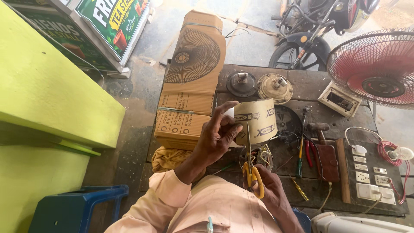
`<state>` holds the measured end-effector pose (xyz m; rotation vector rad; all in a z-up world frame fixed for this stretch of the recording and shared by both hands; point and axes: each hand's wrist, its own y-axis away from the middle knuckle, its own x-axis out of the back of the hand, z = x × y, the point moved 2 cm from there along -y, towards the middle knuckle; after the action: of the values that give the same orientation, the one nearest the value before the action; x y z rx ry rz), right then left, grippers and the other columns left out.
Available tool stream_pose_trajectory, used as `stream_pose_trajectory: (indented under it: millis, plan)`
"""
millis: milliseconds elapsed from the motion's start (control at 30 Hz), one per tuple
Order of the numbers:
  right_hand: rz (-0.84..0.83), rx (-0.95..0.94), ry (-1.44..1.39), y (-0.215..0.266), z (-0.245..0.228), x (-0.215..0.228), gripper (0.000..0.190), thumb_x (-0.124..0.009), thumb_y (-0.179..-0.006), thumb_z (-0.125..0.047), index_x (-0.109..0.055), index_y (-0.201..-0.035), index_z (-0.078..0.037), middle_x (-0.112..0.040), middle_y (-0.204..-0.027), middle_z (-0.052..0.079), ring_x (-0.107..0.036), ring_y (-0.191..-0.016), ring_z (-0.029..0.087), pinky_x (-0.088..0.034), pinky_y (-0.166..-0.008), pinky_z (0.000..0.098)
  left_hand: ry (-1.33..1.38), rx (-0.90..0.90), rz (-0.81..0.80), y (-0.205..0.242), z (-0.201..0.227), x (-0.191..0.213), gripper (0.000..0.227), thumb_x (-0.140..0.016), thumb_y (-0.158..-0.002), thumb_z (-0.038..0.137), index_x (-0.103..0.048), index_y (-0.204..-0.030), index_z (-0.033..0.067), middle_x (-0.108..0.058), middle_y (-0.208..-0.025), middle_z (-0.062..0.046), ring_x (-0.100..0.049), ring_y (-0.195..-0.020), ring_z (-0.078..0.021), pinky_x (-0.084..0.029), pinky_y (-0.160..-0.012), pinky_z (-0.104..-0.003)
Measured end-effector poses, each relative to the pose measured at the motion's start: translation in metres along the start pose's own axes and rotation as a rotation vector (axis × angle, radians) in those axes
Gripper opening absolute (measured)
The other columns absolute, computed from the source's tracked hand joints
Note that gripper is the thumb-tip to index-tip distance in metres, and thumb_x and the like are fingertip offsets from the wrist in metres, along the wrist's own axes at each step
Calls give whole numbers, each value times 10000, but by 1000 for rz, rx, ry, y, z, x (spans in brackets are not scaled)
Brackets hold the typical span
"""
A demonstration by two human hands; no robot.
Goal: The person cuts a piece of sandpaper using scissors, then uses the sandpaper to rub the internal components of a fan motor housing. The person then uses a screwdriver to manipulate wires inside the motor housing.
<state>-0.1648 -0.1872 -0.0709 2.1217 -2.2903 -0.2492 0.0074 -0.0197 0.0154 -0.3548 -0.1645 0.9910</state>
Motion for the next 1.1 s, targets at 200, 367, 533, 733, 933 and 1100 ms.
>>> stream_pose_trajectory:
  millis: [200,367,533,733,933,1100]
  plan:
    - [46,-52,-26,0,13,-1,447,-719,-922,-420,-667,-1049,6,-557,-751,13,-457,-678,97,-395,-602,266,23,6,7,2,-2,0,595,-668,-1017,-12,-393,-1532,102,-648,-883,-22,-585,-777,-52,-495,-672,-216]
    - [34,-21,-18,-4,13,-5,412,-676,-957,-406,-672,-1038,-2,-610,-772,12,-494,-686,87,-414,-606,245,59,39,-2,3,-7,-2,591,-664,-1015,5,-386,-1525,115,-654,-885,-24,-625,-798,-55,-532,-690,-216]
    - [-19,37,-129,-9,8,-3,519,-671,-916,-497,-671,-1102,-13,-658,-807,20,-490,-674,76,-393,-591,225,84,36,-51,12,-6,-10,575,-657,-1027,-4,-388,-1524,104,-736,-1025,-77,-686,-967,-92,-562,-833,-238]
    - [40,7,-112,-5,14,-6,519,-705,-937,-492,-663,-1085,4,-626,-800,23,-495,-709,79,-403,-632,238,204,149,-61,13,-11,-11,572,-645,-1022,6,-374,-1516,107,-712,-1001,-80,-681,-900,-112,-594,-761,-271]
    - [60,-31,-169,-8,30,-6,495,-683,-941,-450,-647,-1132,5,-646,-838,59,-559,-721,111,-453,-640,252,123,113,-99,12,-17,-13,575,-651,-1029,45,-346,-1512,117,-738,-1002,-84,-730,-936,-122,-632,-807,-274]
    - [49,-17,-339,-12,32,-3,512,-653,-931,-428,-634,-1227,-11,-625,-918,30,-562,-746,87,-472,-647,234,170,166,-128,23,-17,-22,581,-654,-1039,45,-350,-1531,105,-706,-1010,-103,-683,-916,-125,-588,-801,-273]
